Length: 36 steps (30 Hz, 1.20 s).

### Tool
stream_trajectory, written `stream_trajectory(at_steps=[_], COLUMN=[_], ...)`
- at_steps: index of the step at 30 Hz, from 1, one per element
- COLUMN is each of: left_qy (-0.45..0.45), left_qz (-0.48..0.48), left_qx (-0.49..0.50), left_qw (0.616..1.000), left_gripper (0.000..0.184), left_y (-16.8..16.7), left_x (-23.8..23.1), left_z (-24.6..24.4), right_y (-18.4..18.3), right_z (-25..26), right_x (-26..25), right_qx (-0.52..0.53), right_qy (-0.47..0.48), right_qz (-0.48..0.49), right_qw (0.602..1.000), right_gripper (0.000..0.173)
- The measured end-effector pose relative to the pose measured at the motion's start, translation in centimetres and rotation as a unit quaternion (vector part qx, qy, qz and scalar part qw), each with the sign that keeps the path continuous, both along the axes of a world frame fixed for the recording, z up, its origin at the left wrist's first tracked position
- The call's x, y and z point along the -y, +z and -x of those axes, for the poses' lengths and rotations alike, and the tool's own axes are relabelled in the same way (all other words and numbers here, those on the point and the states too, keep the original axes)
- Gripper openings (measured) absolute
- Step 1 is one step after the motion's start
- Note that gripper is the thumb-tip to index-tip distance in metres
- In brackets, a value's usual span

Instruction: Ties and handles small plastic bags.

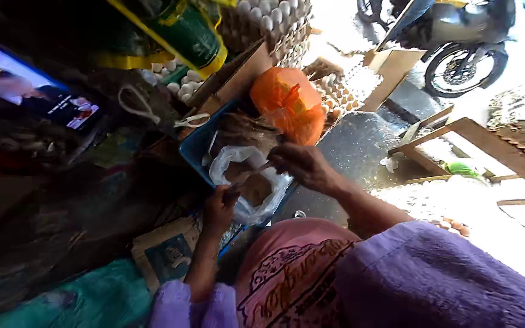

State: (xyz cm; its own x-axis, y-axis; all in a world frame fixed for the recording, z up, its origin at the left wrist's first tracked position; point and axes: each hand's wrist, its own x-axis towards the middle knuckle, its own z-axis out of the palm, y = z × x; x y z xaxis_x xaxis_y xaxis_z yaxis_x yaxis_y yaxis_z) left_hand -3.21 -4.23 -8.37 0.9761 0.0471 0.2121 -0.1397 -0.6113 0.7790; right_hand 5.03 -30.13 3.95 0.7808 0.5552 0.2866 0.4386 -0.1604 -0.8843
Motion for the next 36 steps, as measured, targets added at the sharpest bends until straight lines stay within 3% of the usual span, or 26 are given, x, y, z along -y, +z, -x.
stream_trajectory(at_steps=[3, 10, 14, 28, 32, 36], left_qy=[0.010, -0.017, -0.016, -0.046, -0.023, 0.000], left_qz=[0.047, 0.219, 0.218, 0.048, 0.114, 0.223], left_qx=[-0.037, 0.015, 0.012, -0.052, -0.018, 0.082], left_qw=[0.998, 0.976, 0.976, 0.996, 0.993, 0.971], left_gripper=[0.027, 0.017, 0.019, 0.027, 0.032, 0.035], left_y=[0.1, -1.0, -1.4, 0.2, 0.7, 1.2], left_x=[-0.2, -0.5, -0.4, 0.6, 1.2, 0.9], left_z=[0.5, 0.7, 0.8, 0.8, 0.2, 0.4], right_y=[-0.3, -3.4, -3.6, 0.3, 1.1, -0.3], right_z=[-0.3, -1.3, -1.1, 0.1, -0.1, -0.9], right_x=[0.4, 0.7, 0.4, -0.5, 0.4, 1.3], right_qx=[-0.051, -0.204, -0.258, -0.099, -0.133, -0.195], right_qy=[-0.039, -0.099, -0.108, -0.060, -0.113, -0.122], right_qz=[-0.018, -0.116, -0.132, -0.076, -0.108, -0.110], right_qw=[0.998, 0.967, 0.951, 0.990, 0.979, 0.967], right_gripper=[0.027, 0.023, 0.023, 0.025, 0.028, 0.030])
